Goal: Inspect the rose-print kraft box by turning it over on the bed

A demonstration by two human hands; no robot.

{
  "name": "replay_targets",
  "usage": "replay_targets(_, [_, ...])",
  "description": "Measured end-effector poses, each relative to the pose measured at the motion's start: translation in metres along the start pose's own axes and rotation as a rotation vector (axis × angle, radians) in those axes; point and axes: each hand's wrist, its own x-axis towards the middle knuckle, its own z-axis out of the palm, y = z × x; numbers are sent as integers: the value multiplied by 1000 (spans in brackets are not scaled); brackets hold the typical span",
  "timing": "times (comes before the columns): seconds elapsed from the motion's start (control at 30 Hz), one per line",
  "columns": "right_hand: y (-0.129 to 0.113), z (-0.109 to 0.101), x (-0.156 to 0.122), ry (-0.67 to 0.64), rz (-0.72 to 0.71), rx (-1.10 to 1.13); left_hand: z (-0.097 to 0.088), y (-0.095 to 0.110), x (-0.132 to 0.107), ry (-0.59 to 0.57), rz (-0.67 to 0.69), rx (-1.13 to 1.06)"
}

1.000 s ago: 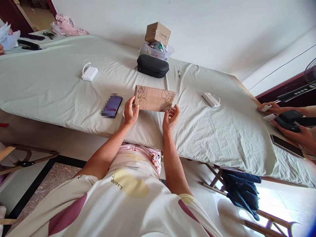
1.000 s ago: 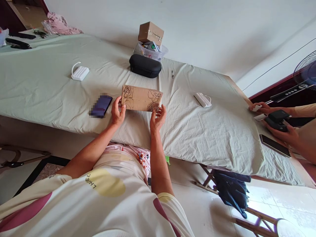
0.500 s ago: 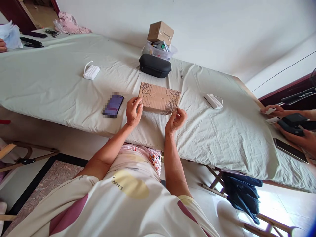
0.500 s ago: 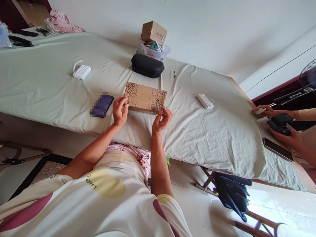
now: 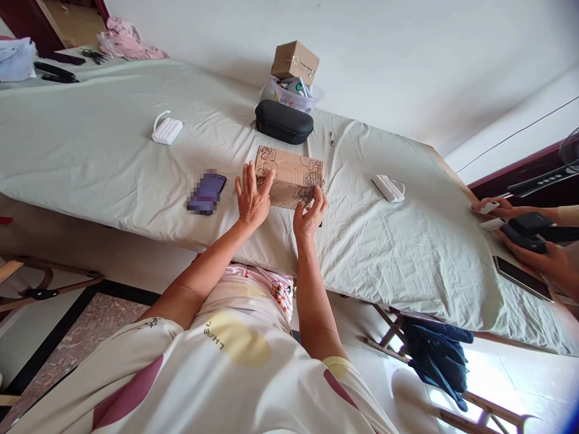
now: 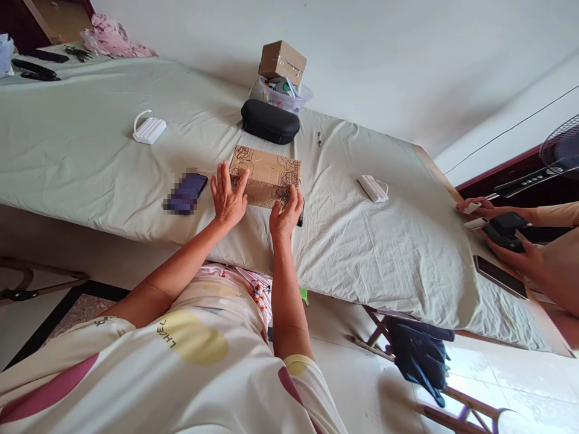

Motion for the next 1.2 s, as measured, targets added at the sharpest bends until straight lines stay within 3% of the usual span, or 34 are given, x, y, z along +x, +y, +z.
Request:
replay_targets(0.27, [-44, -3, 10, -12, 140, -251, 21, -1, 12, -4, 98, -78])
replay_targets(0.57, [-78, 6, 12, -160, 4, -267, 29, -7, 14, 20, 121, -167])
replay_targets(0.67, [-67, 6, 14, -126, -5, -247, 29, -10, 14, 4, 152, -153])
replay_targets(0.83, [-20, 5, 25, 26, 79, -158, 30, -16, 15, -9, 206, -150])
replay_targets(0.93, [1, 8, 23, -34, 52, -54, 32, -19, 15, 8, 243, -166])
replay_targets(1.03, [6, 14, 13, -88, 11, -15, 34, -25, 12, 31, 261, -190])
replay_targets(1.2, [2, 24, -1, -49, 59, 15, 35, -38, 7, 54, 250, -231])
